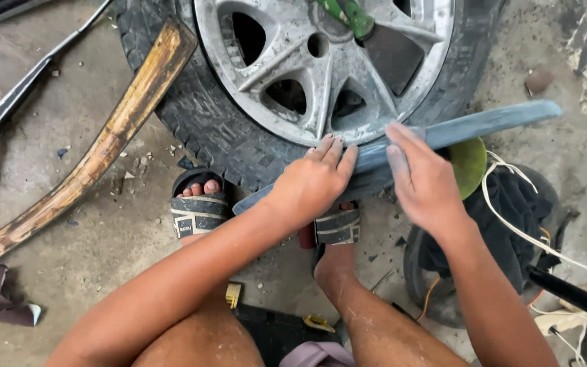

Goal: Sanding a long, curved car part with sandpaper while sitting on the floor.

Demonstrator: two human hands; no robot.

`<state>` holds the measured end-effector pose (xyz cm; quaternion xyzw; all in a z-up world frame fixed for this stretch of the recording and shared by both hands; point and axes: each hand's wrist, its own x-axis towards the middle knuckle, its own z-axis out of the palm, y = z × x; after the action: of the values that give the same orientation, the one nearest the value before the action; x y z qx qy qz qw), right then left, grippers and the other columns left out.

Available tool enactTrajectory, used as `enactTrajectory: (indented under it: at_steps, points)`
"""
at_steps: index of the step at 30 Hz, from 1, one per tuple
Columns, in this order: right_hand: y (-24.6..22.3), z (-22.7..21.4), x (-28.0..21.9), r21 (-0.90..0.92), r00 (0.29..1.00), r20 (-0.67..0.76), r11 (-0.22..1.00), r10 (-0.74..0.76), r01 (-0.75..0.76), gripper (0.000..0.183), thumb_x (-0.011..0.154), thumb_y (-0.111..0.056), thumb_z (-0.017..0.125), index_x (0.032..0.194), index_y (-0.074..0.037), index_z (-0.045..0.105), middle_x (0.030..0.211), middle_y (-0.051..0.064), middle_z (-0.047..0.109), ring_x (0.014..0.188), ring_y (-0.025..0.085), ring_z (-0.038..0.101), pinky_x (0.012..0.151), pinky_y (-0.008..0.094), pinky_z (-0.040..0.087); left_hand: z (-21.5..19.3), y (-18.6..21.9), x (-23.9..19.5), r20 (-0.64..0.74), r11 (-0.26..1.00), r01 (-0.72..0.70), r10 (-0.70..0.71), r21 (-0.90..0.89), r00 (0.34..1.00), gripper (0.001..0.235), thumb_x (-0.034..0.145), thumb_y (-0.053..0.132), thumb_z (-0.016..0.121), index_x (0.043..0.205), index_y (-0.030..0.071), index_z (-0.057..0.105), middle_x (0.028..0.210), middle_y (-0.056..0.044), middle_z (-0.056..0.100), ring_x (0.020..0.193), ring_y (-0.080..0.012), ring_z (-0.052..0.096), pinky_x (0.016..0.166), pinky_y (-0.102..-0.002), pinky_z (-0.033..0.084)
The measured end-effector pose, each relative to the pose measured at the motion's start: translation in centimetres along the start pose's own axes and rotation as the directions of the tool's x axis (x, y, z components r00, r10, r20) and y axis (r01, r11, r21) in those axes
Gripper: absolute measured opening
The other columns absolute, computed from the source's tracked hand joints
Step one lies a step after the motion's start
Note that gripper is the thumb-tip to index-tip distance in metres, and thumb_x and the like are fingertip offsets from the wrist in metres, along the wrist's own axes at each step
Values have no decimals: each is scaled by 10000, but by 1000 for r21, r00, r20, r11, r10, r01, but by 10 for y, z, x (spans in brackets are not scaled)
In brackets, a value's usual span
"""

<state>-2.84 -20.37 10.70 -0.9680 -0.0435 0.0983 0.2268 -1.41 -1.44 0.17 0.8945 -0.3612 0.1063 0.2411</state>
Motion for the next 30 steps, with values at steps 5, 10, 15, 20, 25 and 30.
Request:
enactTrajectory:
  at_steps: [5, 10, 15, 20, 25, 30]
  points:
    - [-11, 0, -4, 66, 998, 65, 998, 12, -16, 489, 1124, -297, 337, 1409, -24, 624, 1434, 239, 598, 1293, 410, 579, 1076, 531, 473, 1, -1, 0, 36, 998, -4, 6, -55, 999, 489, 856, 3, 696, 1343, -1, 644, 1199, -272, 724, 1166, -387, 707, 804, -482, 621]
    - [-29, 1, -8, 94, 998, 57, 995, 23, -28, 478, 1120, -280, 355, 1398, 11, 612, 1465, 267, 556, 1314, 418, 556, 1097, 547, 455, -6, -3, -1, 43, 998, -1, 4, -59, 999, 496, 857, 7, 695, 1350, 5, 643, 1200, -256, 731, 1171, -375, 708, 811, -477, 620]
    - [0, 5, -1, 130, 998, -53, 991, 25, -18, 421, 1127, -191, 381, 1393, 21, 630, 1423, 261, 601, 1327, 432, 530, 1077, 543, 467, -2, -1, -2, 29, 1000, -11, 11, -21, 1000, 495, 855, 13, 703, 1348, 16, 646, 1206, -256, 729, 1179, -373, 704, 831, -476, 616]
    - [-3, 12, -8, 288, 1000, 0, 957, 17, -16, 448, 1112, -221, 351, 1344, -4, 667, 1346, 278, 643, 1289, 443, 571, 1070, 550, 471, 0, -2, -4, 63, 999, 6, -3, -54, 998, 512, 861, 35, 698, 1367, 11, 629, 1223, -256, 722, 1192, -376, 695, 832, -483, 615]
    - [-16, -2, -6, 276, 994, 77, 956, 83, -102, 427, 1106, -207, 368, 1403, -19, 608, 1454, 263, 563, 1172, 390, 633, 829, 433, 568, -5, -2, -2, 69, 1000, -13, 14, -21, 998, 503, 870, 41, 689, 1369, 26, 632, 1220, -239, 728, 1193, -361, 698, 838, -467, 618]
    - [2, 1, -7, 328, 998, 47, 943, 37, -50, 414, 1077, -198, 411, 1442, -103, 583, 1491, 206, 550, 581, 163, 671, 520, 313, 588, -8, -4, 1, 71, 999, 8, -4, -53, 997, 491, 882, 38, 676, 1370, 9, 629, 1217, -253, 724, 1188, -373, 698, 831, -472, 618]
